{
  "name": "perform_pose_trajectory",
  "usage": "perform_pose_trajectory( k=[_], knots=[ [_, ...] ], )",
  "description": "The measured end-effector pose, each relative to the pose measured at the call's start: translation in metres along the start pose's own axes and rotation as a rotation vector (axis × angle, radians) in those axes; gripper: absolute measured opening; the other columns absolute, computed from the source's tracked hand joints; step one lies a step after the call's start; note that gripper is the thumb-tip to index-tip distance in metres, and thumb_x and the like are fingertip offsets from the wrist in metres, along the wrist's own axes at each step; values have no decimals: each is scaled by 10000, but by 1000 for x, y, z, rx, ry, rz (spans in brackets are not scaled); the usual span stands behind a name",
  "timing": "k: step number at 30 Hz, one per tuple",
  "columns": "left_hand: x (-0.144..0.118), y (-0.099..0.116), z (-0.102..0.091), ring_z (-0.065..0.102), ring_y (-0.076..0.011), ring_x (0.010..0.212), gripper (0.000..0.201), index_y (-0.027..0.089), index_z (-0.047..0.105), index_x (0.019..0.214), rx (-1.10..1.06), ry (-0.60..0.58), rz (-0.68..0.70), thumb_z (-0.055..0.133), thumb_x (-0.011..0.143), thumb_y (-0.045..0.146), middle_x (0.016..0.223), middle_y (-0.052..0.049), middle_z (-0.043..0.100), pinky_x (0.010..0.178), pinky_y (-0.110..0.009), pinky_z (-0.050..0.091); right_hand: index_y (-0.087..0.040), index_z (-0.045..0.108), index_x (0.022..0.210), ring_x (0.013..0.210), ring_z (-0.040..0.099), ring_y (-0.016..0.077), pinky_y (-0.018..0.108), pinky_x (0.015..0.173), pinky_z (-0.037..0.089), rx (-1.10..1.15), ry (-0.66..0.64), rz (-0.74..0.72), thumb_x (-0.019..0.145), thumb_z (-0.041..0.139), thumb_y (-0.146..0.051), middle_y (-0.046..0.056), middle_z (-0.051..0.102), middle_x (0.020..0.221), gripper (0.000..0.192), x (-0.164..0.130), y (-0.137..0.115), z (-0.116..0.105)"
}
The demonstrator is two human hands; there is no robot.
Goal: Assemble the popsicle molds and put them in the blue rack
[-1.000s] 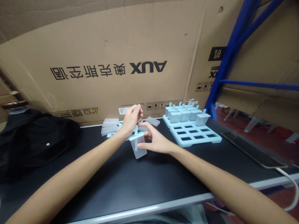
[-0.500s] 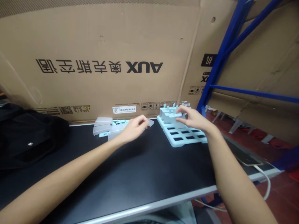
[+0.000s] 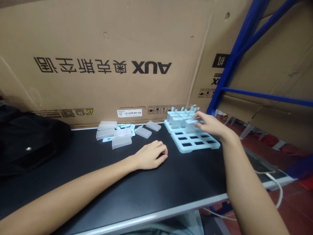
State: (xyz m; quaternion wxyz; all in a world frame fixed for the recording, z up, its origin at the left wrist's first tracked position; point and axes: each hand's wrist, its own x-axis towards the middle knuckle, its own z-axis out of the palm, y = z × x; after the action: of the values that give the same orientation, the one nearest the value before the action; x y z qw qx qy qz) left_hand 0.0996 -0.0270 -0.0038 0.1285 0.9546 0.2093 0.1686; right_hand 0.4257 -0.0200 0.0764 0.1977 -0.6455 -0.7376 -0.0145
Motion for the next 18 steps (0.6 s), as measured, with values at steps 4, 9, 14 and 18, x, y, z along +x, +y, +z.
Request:
perform_pose_trajectory(
  k=[4,9,14,18],
  knots=[
    [0,-1,2,539,-199,975,131,228,539,967,41,1,12,446,975,319,1014,-31,580,829,-331,474,-181,578,888,979,607,255,351,864,457,-100,69,-21,711,543,-253,122,646,1021,195,5,5,3],
    [-1,0,2,539,-201,980,126,233,539,979,63,-4,8,445,973,317,1025,-30,580,810,-330,479,-165,641,783,887,612,256,351,832,450,-210,80,66,780,518,-359,117,666,891,229,9,1,6],
    [-2,1,2,541,-200,981,127,233,543,989,87,0,15,447,969,313,1025,-32,579,810,-326,478,-190,653,743,746,625,242,324,701,450,-221,97,160,788,565,-508,81,658,709,333,12,-4,11],
    [-3,4,1,545,-206,935,151,220,554,971,168,19,19,434,965,310,999,-48,587,817,-343,468,-205,673,749,742,642,250,325,641,451,-223,115,201,769,594,-549,89,682,736,353,13,-2,14]
  ],
)
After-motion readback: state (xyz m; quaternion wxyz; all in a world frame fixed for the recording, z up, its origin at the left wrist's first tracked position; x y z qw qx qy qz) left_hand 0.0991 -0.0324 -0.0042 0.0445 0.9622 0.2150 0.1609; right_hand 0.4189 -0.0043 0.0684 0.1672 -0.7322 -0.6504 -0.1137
